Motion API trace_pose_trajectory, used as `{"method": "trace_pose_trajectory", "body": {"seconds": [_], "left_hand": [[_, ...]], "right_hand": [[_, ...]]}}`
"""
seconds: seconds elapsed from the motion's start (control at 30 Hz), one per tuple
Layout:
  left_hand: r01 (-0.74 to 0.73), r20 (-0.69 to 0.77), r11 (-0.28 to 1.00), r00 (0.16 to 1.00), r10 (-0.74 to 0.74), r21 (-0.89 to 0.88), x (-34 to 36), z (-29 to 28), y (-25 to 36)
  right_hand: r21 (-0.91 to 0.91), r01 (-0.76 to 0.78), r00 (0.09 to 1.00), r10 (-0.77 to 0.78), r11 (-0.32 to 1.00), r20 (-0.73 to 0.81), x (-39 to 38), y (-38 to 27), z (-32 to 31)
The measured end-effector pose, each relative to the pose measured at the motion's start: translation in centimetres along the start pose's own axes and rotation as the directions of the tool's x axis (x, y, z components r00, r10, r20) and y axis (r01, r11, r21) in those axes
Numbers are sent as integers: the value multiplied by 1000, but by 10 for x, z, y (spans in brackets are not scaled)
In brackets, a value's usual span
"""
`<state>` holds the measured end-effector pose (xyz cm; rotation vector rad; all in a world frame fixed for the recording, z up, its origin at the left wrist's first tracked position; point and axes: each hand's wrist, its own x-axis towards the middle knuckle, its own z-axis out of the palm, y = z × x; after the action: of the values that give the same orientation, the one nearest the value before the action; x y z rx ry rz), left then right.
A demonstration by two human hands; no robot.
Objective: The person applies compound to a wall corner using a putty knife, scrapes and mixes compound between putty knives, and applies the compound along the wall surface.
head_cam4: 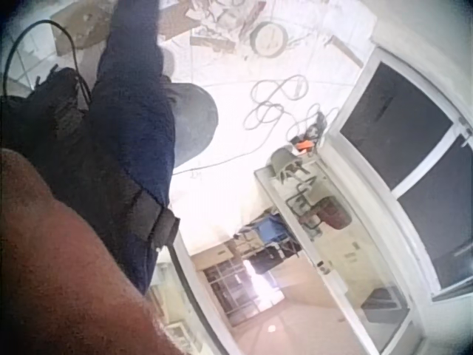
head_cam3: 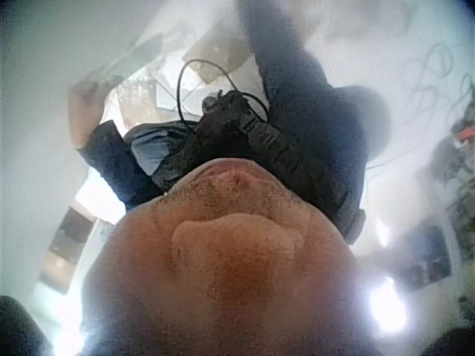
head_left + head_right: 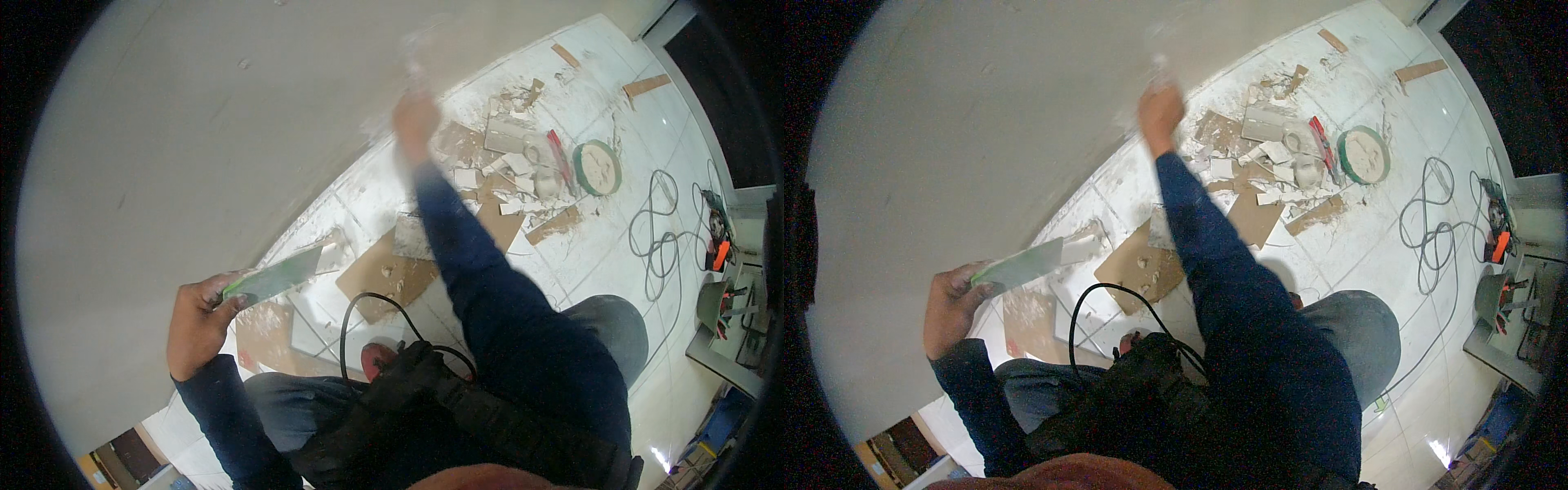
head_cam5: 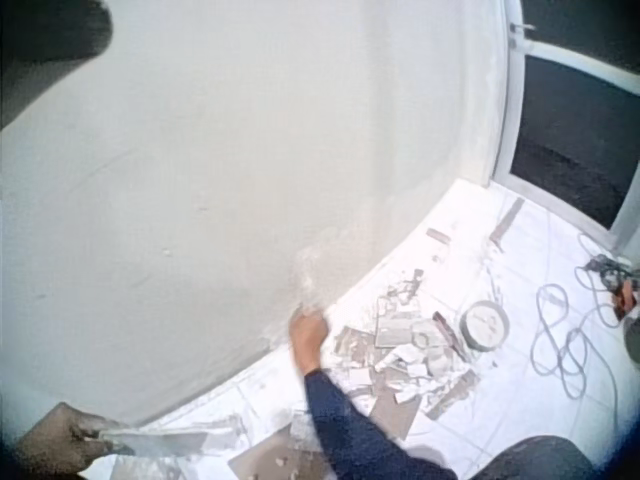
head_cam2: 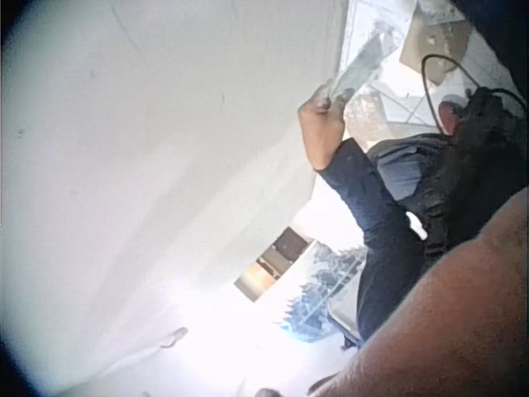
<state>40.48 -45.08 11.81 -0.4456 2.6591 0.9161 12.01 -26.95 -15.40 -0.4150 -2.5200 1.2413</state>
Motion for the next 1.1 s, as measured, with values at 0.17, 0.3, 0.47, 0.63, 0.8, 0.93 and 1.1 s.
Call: {"method": "trace_pose_trajectory", "body": {"seconds": [0.17,0.3,0.47,0.63,0.8,0.93,1.1], "left_hand": [[17,52,999,998,-19,32,9,7,11],[3,49,999,999,-6,54,9,8,14],[23,23,1000,999,-23,10,-4,3,3],[-30,43,999,999,28,32,3,3,11],[-29,81,997,996,23,72,8,7,18],[-40,100,993,995,29,115,13,9,17],[-4,80,991,997,-6,132,11,10,19]], "right_hand": [[308,277,960,-272,910,-59,-145,-19,23],[224,123,990,-104,967,-97,-94,9,13],[189,38,858,65,981,-510,145,36,-70],[76,42,878,-1,996,-478,174,30,-75],[66,89,992,-82,994,-100,-17,-28,-14],[201,373,926,-349,906,-143,-104,-35,-6],[533,-64,923,254,844,-291,-63,44,17]]}}
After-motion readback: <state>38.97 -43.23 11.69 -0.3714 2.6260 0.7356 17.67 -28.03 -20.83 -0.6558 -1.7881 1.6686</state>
